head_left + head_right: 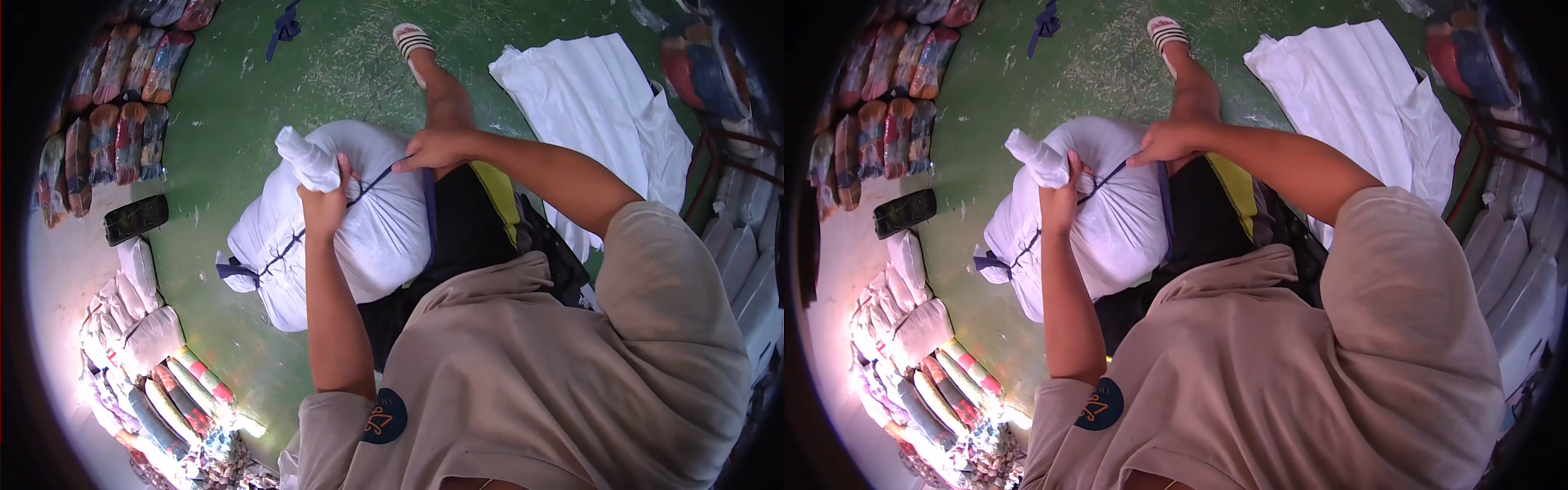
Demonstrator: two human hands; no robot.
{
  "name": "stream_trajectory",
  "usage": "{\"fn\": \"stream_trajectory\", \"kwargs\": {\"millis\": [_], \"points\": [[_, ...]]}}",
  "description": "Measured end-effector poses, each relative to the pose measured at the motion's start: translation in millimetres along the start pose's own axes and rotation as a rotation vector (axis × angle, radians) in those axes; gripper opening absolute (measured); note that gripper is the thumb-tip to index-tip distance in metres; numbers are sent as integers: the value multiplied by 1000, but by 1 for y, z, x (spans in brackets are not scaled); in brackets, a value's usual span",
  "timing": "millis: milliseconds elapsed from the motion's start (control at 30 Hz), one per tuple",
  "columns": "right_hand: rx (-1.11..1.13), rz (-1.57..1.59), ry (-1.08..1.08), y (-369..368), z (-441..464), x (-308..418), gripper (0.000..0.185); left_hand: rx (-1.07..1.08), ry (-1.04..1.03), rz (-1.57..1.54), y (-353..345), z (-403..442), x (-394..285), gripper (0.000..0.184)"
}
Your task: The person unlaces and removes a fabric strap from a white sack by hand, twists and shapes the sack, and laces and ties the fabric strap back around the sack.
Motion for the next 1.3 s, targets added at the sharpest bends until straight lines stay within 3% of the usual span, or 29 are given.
{"fn": "stream_trajectory", "kwargs": {"millis": [67,233,300,367,433,533,633,733,867,1033,1133,1200,1267,1300], "points": [[57,48,-26,10,19,5,54,-7,-29,-10,-2,-1,1,27],[123,-403,-5,42,67,66,48,-66,-90,75,-6,-10,8,23],[144,-503,21,55,78,97,45,-91,-206,170,-10,-14,-1,22],[149,-702,279,58,88,141,38,-135,-313,267,-10,-17,-9,22],[223,-810,384,50,104,172,36,-147,-436,397,-14,-21,0,24],[402,-1064,687,24,121,211,31,-161,-530,356,-13,-34,-29,27],[516,-1245,667,12,133,228,31,-211,-592,363,-21,-42,-26,30],[649,-1427,624,1,136,232,31,-171,-513,402,-30,-52,-25,24],[458,-1534,732,5,143,242,28,-206,-517,783,-39,-55,-26,16],[214,-1588,491,15,177,310,35,-236,-566,776,-37,-53,-21,13],[100,-1524,482,8,201,342,41,-369,-605,761,-30,-52,-22,13],[-199,-1114,436,15,215,389,46,-451,-647,760,-31,-54,-23,15],[-68,-1351,467,-15,245,418,46,-410,-630,769,-30,-51,-18,14],[-53,-1243,584,-46,213,432,39,-363,-616,783,-29,-46,-15,14]]}}
Point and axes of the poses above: each hand's wrist, its own z-axis towards the middle knuckle, its own y-axis out of the back of the hand, x = y × z, the point moved 4 cm from there along z, towards the middle knuckle, and after that the axes turned 7 degrees about x, right-handed, at the moved point
